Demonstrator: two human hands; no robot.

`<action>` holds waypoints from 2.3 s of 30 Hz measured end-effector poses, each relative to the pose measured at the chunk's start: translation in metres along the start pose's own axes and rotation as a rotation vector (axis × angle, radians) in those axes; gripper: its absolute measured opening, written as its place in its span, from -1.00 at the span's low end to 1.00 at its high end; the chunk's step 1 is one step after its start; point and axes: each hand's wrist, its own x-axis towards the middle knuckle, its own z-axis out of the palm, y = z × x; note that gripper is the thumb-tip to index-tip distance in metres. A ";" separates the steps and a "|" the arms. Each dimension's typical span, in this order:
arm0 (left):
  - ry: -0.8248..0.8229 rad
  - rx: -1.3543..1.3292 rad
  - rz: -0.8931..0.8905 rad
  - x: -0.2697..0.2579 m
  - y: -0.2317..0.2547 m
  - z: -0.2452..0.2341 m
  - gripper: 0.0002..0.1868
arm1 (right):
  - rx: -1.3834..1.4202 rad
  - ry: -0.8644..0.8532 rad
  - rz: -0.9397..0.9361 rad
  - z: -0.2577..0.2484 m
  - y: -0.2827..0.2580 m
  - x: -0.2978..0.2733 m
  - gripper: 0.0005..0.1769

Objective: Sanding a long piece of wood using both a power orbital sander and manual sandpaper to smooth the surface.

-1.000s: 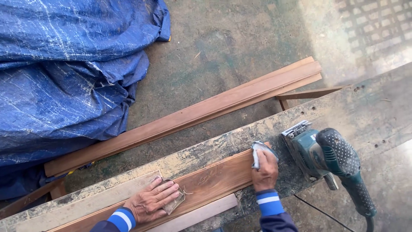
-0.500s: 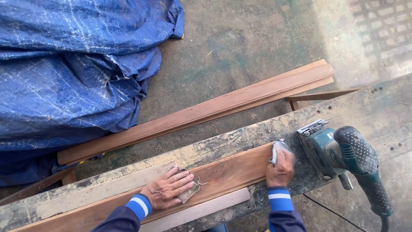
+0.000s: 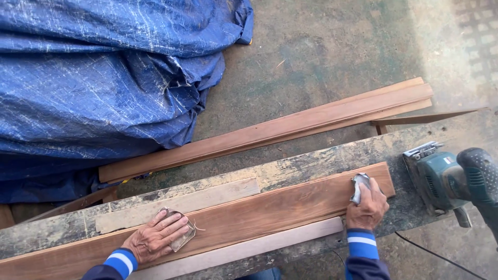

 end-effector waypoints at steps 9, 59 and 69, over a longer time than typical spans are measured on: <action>0.114 -0.017 0.031 -0.007 -0.008 0.009 -0.19 | 0.428 -0.136 -0.640 0.055 -0.224 -0.171 -0.45; 0.051 -0.041 0.047 -0.006 -0.012 0.006 -0.08 | 0.292 -0.112 -0.415 0.012 -0.118 -0.154 -0.57; 0.110 -0.037 0.032 -0.007 -0.011 0.012 -0.07 | 0.432 -0.149 -0.618 0.046 -0.252 -0.225 -0.46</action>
